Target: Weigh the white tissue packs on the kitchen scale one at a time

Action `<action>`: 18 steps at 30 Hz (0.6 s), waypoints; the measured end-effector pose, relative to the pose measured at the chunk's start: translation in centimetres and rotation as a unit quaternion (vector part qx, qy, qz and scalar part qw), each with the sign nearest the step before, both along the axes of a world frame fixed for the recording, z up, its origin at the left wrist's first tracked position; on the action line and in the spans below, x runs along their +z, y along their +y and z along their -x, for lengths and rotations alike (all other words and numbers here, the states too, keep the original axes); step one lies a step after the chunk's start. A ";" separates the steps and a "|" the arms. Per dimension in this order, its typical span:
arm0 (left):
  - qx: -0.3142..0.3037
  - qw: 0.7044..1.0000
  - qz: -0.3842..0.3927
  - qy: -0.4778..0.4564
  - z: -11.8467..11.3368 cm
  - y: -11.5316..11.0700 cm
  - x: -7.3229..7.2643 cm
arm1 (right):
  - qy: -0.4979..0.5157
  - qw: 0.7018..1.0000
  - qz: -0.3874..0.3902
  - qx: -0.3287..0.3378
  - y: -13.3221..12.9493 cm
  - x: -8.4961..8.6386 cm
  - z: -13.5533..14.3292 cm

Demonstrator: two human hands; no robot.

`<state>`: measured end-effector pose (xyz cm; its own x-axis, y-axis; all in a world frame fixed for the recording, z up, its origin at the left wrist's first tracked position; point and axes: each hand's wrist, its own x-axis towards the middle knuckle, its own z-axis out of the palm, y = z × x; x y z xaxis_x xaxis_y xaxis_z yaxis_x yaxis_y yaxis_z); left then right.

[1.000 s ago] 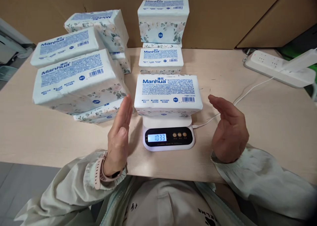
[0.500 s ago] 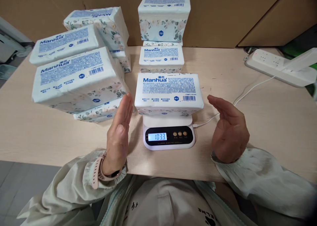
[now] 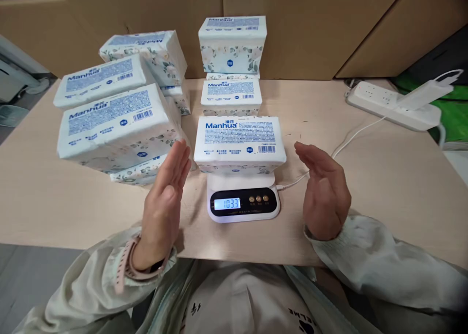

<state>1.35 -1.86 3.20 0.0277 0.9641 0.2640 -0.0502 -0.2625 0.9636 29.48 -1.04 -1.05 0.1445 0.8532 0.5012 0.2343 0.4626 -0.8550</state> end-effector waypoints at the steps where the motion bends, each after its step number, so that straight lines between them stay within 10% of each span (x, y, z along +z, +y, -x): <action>1: -0.002 1.000 0.016 -0.003 0.3 0.1 0.6 | 0.023 1.000 0.002 0.007 0.2 -0.1 0.0; 8: -0.163 0.974 0.154 0.042 -2.0 3.1 5.4 | 0.076 0.989 0.086 0.096 2.5 -0.4 0.4; 11: -0.221 0.965 0.136 0.047 -6.3 4.8 6.6 | 0.079 0.996 0.029 0.005 4.9 -0.8 -1.3; 18: -0.293 0.941 0.169 0.021 -19.6 11.9 3.2 | 0.054 0.968 -0.052 -0.238 13.7 -4.9 -11.8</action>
